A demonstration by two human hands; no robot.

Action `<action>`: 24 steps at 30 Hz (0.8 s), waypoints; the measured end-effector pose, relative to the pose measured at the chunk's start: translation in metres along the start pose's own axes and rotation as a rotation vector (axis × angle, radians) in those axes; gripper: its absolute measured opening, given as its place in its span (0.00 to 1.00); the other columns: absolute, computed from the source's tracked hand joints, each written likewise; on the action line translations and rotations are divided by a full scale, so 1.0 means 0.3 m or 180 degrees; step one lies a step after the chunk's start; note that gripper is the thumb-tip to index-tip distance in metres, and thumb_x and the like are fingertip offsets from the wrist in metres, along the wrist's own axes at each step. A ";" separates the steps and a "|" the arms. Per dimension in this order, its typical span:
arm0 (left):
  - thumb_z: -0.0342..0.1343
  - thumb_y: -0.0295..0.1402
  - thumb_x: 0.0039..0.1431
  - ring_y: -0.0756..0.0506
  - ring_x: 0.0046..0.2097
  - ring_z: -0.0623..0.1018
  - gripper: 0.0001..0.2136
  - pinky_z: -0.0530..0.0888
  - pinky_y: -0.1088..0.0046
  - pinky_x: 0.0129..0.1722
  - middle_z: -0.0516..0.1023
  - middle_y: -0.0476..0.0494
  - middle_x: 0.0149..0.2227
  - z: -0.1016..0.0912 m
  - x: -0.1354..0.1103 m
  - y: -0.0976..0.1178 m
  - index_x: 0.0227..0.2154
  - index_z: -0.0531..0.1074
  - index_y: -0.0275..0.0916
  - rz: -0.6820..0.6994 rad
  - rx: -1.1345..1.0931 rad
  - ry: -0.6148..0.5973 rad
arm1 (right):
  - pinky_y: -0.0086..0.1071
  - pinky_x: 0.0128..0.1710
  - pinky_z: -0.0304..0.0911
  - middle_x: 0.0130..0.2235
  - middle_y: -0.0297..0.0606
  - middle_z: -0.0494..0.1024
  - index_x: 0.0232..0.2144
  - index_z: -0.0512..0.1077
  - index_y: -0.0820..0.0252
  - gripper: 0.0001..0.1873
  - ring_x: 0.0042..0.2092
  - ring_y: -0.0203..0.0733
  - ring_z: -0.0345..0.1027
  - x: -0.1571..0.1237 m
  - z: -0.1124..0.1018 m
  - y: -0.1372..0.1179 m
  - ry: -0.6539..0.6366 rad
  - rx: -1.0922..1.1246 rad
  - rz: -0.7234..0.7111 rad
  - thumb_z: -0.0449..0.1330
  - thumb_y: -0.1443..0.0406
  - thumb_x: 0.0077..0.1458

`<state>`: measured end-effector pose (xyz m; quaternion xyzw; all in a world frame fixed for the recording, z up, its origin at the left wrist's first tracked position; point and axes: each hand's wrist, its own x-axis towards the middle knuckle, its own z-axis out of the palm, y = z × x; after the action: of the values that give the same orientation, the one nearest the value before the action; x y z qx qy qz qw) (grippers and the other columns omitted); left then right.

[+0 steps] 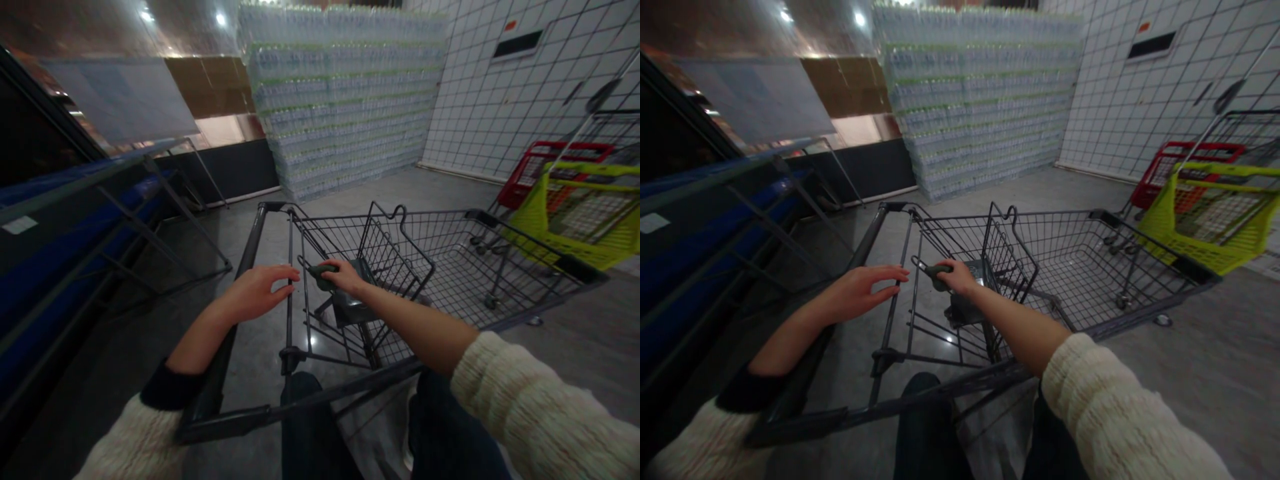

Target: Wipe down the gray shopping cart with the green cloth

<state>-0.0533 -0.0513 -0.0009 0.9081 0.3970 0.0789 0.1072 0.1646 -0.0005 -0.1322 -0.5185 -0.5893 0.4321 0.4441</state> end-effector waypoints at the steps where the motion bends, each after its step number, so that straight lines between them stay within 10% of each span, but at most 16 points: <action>1: 0.49 0.37 0.60 0.45 0.56 0.73 0.14 0.66 0.64 0.59 0.76 0.46 0.53 0.000 0.000 -0.002 0.46 0.74 0.43 -0.0001 0.0000 -0.0003 | 0.34 0.43 0.67 0.36 0.34 0.77 0.39 0.76 0.59 0.15 0.38 0.38 0.70 0.001 0.000 -0.018 0.0159 -0.0086 -0.0089 0.59 0.71 0.47; 8: 0.50 0.37 0.60 0.45 0.55 0.74 0.14 0.67 0.65 0.58 0.76 0.46 0.53 -0.003 0.003 0.004 0.45 0.74 0.42 -0.0062 -0.0016 -0.0035 | 0.35 0.51 0.61 0.44 0.38 0.67 0.50 0.73 0.54 0.21 0.45 0.38 0.64 -0.047 0.035 -0.132 0.0119 -0.1175 -0.1587 0.57 0.71 0.53; 24: 0.50 0.35 0.60 0.43 0.57 0.73 0.12 0.68 0.62 0.58 0.76 0.45 0.54 -0.012 -0.010 0.043 0.43 0.75 0.41 -0.0157 0.0065 -0.0079 | 0.35 0.50 0.61 0.41 0.39 0.67 0.51 0.74 0.55 0.22 0.43 0.39 0.64 0.047 0.033 -0.117 0.0162 -0.1352 -0.1253 0.58 0.71 0.53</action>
<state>-0.0471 -0.0617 0.0056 0.9000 0.4187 0.0610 0.1048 0.1459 0.0100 -0.0994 -0.4862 -0.7445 0.1915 0.4155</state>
